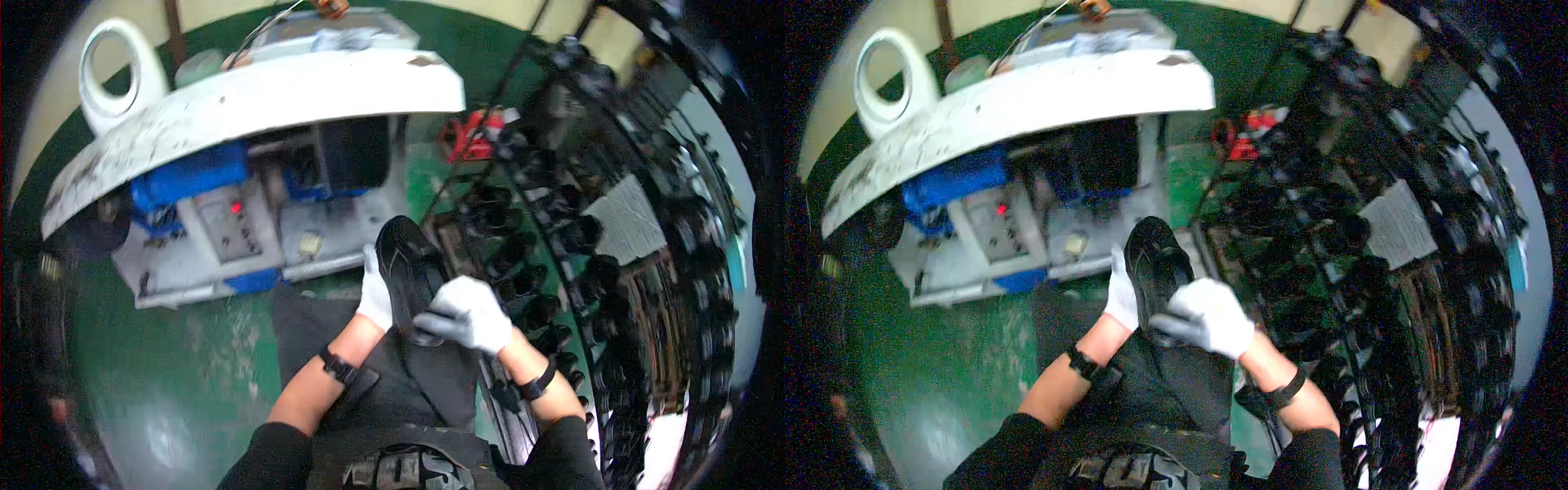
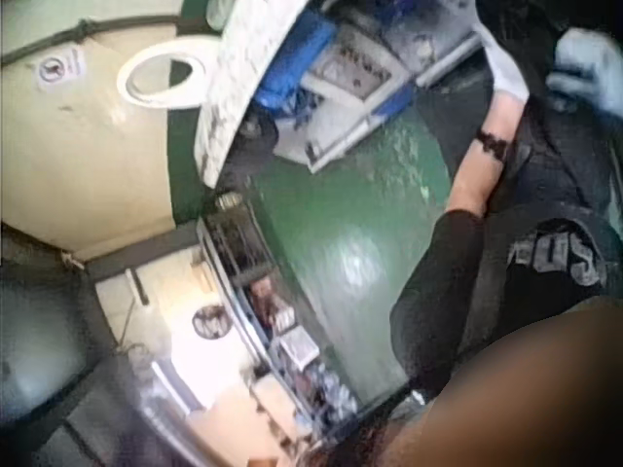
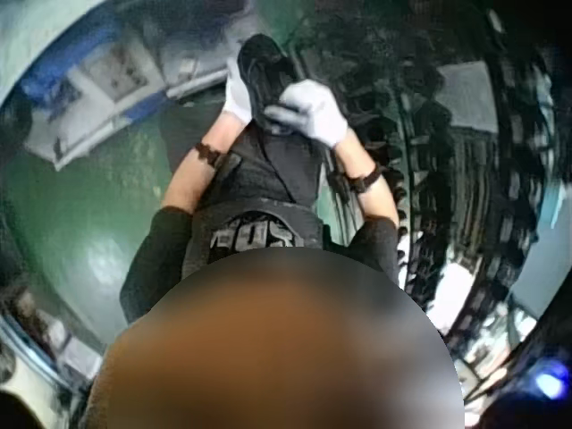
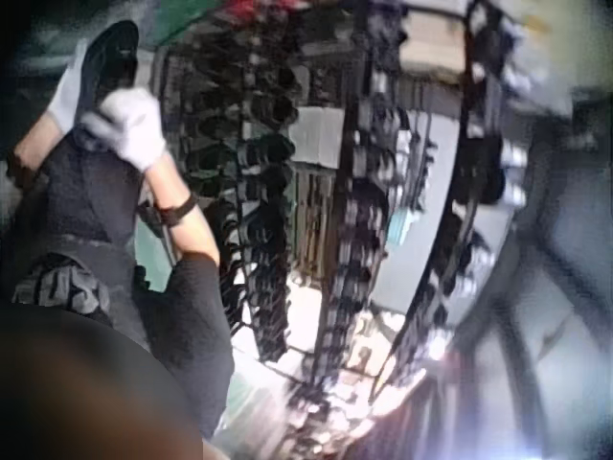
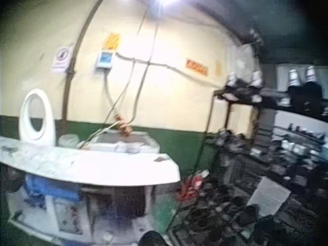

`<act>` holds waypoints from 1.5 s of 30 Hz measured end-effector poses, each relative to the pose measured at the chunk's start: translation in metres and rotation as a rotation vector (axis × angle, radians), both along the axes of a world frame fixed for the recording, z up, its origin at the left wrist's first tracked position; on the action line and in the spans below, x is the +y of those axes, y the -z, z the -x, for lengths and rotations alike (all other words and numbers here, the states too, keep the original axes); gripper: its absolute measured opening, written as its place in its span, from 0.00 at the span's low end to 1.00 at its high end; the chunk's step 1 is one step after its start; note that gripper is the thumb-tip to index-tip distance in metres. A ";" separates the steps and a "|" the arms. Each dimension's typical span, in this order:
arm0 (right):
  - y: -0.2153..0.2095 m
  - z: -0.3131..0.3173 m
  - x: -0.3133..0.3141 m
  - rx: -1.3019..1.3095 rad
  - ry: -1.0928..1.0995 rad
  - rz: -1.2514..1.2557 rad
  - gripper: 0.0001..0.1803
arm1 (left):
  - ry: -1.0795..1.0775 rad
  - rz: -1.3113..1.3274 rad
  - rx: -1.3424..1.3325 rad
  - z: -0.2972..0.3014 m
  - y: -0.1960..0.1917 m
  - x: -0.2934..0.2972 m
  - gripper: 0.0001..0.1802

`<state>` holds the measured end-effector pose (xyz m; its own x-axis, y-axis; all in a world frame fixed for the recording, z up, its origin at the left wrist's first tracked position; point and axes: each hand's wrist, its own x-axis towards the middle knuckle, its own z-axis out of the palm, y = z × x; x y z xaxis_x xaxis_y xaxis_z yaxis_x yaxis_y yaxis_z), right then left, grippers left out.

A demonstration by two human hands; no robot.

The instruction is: The recorder uses a large buffing wheel machine to polish and finish multiple black dress shoes, then places them back on a storage rack.

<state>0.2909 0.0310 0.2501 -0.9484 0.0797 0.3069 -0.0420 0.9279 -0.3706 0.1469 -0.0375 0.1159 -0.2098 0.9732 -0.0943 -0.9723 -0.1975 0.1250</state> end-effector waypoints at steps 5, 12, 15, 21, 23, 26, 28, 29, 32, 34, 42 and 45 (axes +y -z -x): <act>0.071 0.043 -0.028 -0.148 -0.071 0.235 0.14 | -0.209 0.023 -0.043 0.050 0.071 -0.026 0.39; 0.158 0.121 0.001 -0.284 0.593 1.533 0.20 | -0.259 0.077 -0.033 0.102 0.082 -0.020 0.40; 0.170 0.144 0.033 0.207 0.693 3.004 0.23 | -0.300 0.128 0.048 0.111 0.070 -0.001 0.43; 0.154 0.202 0.039 -0.068 0.499 2.637 0.23 | -0.306 0.200 0.031 0.152 0.077 0.019 0.46; 0.129 0.225 0.027 0.032 0.617 2.486 0.20 | -0.268 0.366 0.109 0.168 0.083 0.020 0.48; 0.219 0.226 0.077 -0.007 0.095 2.404 0.19 | -0.313 0.305 0.131 0.186 0.090 0.043 0.53; 0.234 0.236 0.073 0.319 0.372 1.172 0.18 | -0.343 0.252 0.052 0.190 0.077 0.054 0.47; 0.232 0.244 0.069 0.308 0.360 1.184 0.18 | -0.359 0.263 0.052 0.197 0.082 0.051 0.47; 0.226 0.257 0.077 0.226 0.345 1.058 0.17 | -0.299 0.248 0.054 0.213 0.081 0.051 0.43; 0.224 0.267 0.083 0.180 0.356 0.962 0.17 | -0.317 0.270 0.064 0.220 0.086 0.055 0.42; 0.202 0.274 0.114 0.020 0.403 0.543 0.17 | -0.458 0.366 0.185 0.244 0.091 0.074 0.36; 0.212 0.268 0.098 -0.044 0.362 0.449 0.18 | -0.559 0.461 0.261 0.261 0.101 0.052 0.33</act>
<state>0.0233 0.1291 0.0385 -0.8477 0.5146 0.1287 0.2731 0.6314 -0.7258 -0.1143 0.0141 0.0152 -0.7303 0.5902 -0.3440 -0.6706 -0.5233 0.5259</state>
